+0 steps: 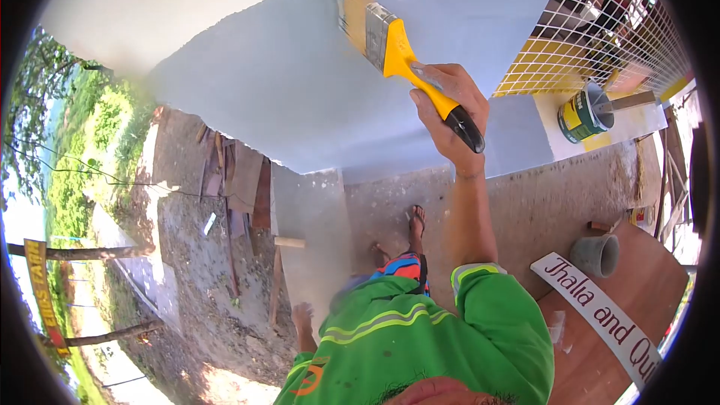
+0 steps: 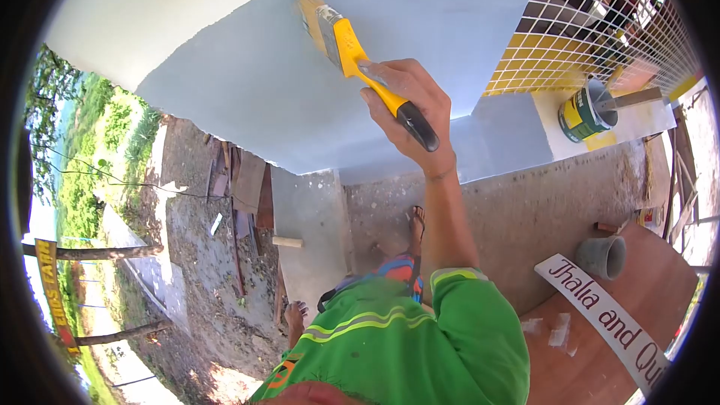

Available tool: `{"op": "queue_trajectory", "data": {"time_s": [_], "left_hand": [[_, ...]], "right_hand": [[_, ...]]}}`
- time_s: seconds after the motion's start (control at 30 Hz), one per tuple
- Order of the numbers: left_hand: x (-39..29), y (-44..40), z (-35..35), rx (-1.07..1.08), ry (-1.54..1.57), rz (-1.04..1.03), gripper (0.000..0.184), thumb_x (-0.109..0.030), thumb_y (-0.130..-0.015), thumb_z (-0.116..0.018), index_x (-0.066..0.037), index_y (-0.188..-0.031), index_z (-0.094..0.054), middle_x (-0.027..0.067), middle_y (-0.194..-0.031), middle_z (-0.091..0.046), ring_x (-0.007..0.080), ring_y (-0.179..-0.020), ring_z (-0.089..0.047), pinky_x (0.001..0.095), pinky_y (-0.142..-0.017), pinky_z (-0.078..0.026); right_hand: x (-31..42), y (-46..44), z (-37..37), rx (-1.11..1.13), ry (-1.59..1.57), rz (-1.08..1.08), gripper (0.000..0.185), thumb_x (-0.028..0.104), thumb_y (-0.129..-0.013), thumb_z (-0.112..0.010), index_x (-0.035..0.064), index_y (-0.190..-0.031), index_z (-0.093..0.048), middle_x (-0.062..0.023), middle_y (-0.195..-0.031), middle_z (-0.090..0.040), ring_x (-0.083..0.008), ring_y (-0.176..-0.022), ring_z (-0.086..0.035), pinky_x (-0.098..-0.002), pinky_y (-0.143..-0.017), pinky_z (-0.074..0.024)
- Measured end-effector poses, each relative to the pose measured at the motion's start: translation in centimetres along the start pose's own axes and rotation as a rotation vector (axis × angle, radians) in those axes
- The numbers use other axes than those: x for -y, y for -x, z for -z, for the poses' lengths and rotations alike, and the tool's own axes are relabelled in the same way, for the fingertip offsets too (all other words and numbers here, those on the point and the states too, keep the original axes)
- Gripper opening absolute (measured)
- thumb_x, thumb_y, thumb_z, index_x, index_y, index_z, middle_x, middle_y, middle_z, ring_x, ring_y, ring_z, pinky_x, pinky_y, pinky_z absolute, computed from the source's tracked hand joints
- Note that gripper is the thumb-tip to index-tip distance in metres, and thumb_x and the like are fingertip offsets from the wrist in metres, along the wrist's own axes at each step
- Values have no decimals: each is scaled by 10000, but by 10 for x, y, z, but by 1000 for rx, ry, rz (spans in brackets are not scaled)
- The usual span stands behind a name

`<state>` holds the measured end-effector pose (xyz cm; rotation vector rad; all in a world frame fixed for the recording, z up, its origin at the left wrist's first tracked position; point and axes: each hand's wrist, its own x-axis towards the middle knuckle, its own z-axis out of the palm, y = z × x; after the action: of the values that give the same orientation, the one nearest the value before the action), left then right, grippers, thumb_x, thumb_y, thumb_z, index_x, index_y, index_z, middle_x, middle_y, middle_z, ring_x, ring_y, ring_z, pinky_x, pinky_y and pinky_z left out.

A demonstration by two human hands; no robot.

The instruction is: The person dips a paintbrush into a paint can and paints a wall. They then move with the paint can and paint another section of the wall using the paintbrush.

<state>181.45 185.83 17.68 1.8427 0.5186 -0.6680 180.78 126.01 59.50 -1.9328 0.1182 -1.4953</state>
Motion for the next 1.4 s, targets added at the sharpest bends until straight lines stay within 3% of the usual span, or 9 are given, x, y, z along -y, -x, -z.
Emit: {"op": "queue_trajectory", "data": {"time_s": [0.3,0.4,0.5,0.63,0.73,0.77,1.0,1.3,1.4], "left_hand": [[28,6,9,1,36,121,202,-222,-884,-539,-44,-975,-561,88,-811,-638,199,-651,-630,286,-501,-478],[31,-6,3,25,-121,-38,360,-285,-898,-433,8,-1053,-573,122,-904,-667,210,-673,-645,292,-508,-469],[-12,-2,-16,2,-67,29,149,-180,-886,-520,-63,-954,-583,69,-846,-630,179,-700,-634,273,-534,-487],[-39,-14,-18,-7,-138,-125,181,-192,-884,-522,-51,-970,-599,68,-829,-634,173,-696,-633,278,-538,-482],[-42,-12,-14,-58,-74,-106,199,-199,-885,-522,-45,-985,-598,79,-826,-636,183,-698,-633,286,-541,-482],[-37,-13,-13,-68,-70,-92,214,-218,-889,-520,-39,-979,-595,89,-831,-636,193,-705,-635,299,-543,-484],[-8,-2,-11,-10,-81,1,245,-264,-879,-511,-44,-955,-590,86,-828,-632,211,-710,-638,304,-540,-475],[2,10,-7,-9,-101,90,249,-283,-887,-534,-56,-977,-586,79,-866,-649,212,-728,-642,303,-553,-475],[3,13,-10,-16,-89,102,248,-284,-888,-539,-59,-982,-587,77,-877,-653,209,-729,-641,298,-547,-469]], "right_hand": [[-15,7,64,-337,491,29,279,-20,-785,-681,64,-1049,-658,-88,-887,-612,-173,-774,-577,-274,-641,-480],[-4,8,32,-323,456,44,329,-38,-756,-697,73,-1063,-658,-75,-878,-590,-179,-748,-565,-286,-625,-477],[14,11,-20,-82,304,108,348,-51,-728,-712,60,-1054,-661,-89,-909,-592,-178,-732,-567,-284,-614,-473],[27,13,-36,52,82,98,267,-41,-779,-673,15,-1039,-648,-115,-957,-605,-168,-744,-593,-274,-632,-488],[11,13,-29,-141,-309,-128,293,-52,-782,-668,31,-1061,-634,-115,-965,-623,-171,-775,-594,-292,-658,-499],[6,13,-25,-167,-501,-176,215,-31,-842,-613,-4,-1056,-616,-154,-1031,-621,-186,-816,-616,-305,-710,-516],[-21,11,-16,-160,-554,-110,257,-62,-826,-613,-24,-1080,-594,-172,-1048,-618,-207,-818,-625,-292,-685,-523],[-30,-12,3,-46,-251,-65,231,-51,-785,-670,2,-1006,-630,-149,-1002,-660,-173,-794,-594,-262,-678,-484],[-36,-14,13,28,-171,-28,247,-26,-847,-616,-37,-1093,-599,-160,-1007,-607,-207,-852,-638,-299,-766,-528]]}}
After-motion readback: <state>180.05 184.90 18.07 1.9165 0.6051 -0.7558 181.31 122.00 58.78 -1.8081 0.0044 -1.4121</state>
